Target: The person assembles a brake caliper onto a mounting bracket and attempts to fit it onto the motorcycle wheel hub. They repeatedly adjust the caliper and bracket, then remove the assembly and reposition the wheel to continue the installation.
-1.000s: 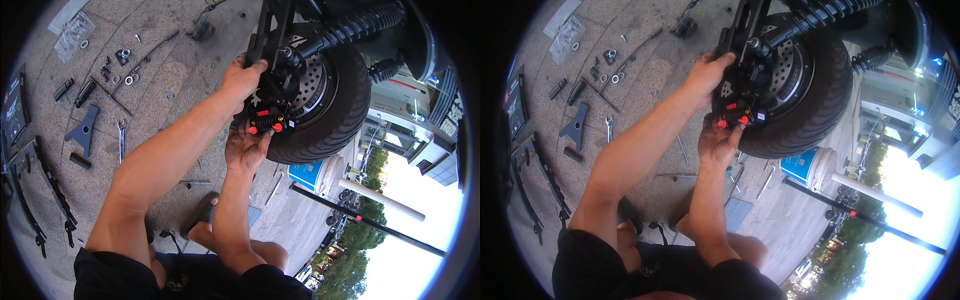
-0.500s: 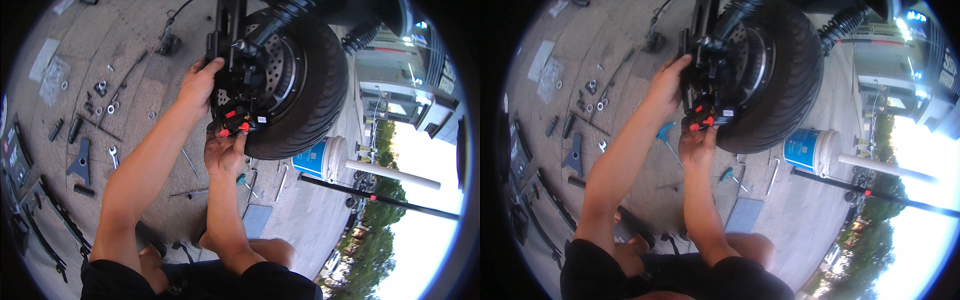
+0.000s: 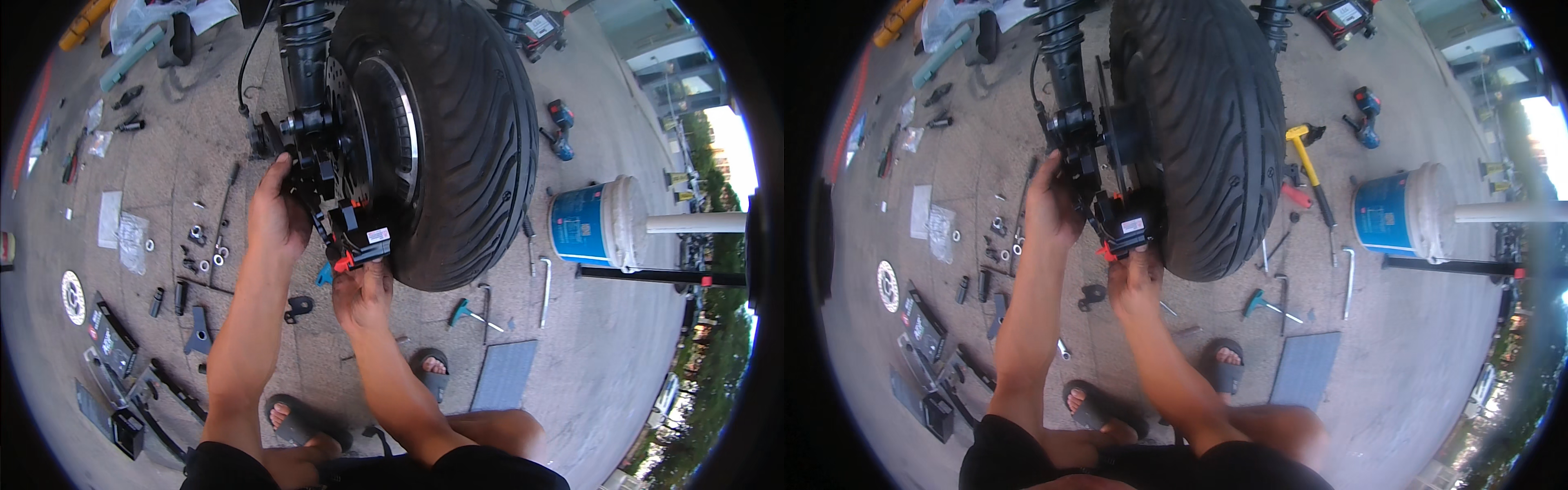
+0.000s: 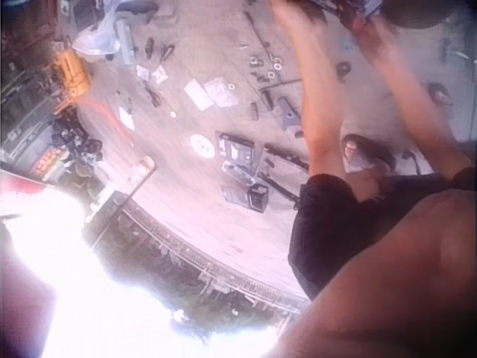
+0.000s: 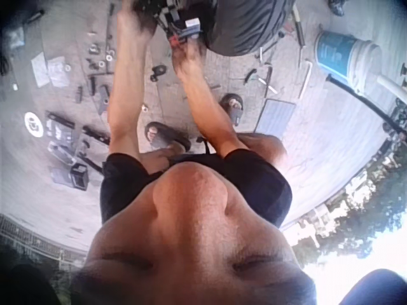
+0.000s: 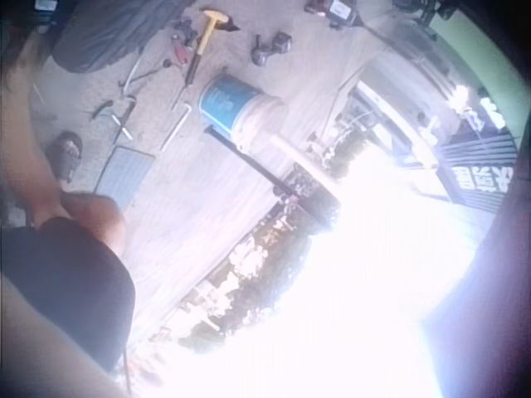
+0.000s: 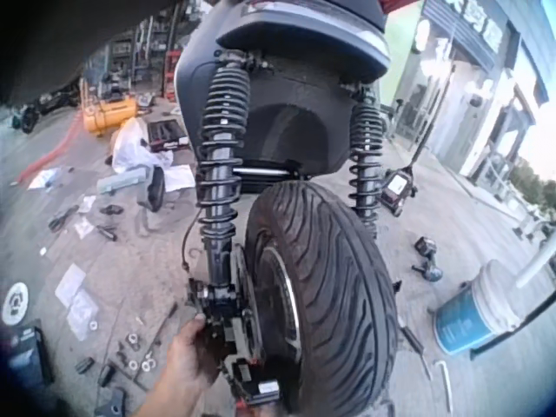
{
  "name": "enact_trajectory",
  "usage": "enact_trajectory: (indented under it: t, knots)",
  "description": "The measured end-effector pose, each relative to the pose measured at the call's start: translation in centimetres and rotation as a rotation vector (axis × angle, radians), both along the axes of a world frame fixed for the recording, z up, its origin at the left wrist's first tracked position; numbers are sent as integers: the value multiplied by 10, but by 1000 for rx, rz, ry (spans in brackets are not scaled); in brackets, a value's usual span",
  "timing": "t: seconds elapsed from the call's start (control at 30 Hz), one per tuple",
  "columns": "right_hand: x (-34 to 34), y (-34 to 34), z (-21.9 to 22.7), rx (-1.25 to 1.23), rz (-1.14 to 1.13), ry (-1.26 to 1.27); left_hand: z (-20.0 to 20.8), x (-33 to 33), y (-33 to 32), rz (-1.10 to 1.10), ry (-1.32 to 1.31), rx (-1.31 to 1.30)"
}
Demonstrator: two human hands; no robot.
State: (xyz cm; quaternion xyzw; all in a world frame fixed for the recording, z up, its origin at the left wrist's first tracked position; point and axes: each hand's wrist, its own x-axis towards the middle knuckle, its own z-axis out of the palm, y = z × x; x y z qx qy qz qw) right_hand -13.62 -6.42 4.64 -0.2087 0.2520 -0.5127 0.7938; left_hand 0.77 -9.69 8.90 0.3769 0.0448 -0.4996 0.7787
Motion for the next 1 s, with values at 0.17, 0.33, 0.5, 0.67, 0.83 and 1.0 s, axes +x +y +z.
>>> enact_trajectory:
  t: [0.17,0.33,0.5,0.67,0.83,1.0]
  knots:
    - [2,2,-3,16,-2,5,5,1,2,20,12,5]
    - [-3,2,-9,9,31,-9,3,4,2,-17,-1,-17]
    - [-3,2,-9,15,28,-7,6,0,1,24,-21,45]
    - [-2,1,-5,-3,41,-55,12,-5,0,24,-68,51]
    - [-6,-1,-5,3,106,-141,11,-6,0,40,-58,46]
    - [-5,-1,-7,-43,107,-174,7,-5,1,42,-29,11]
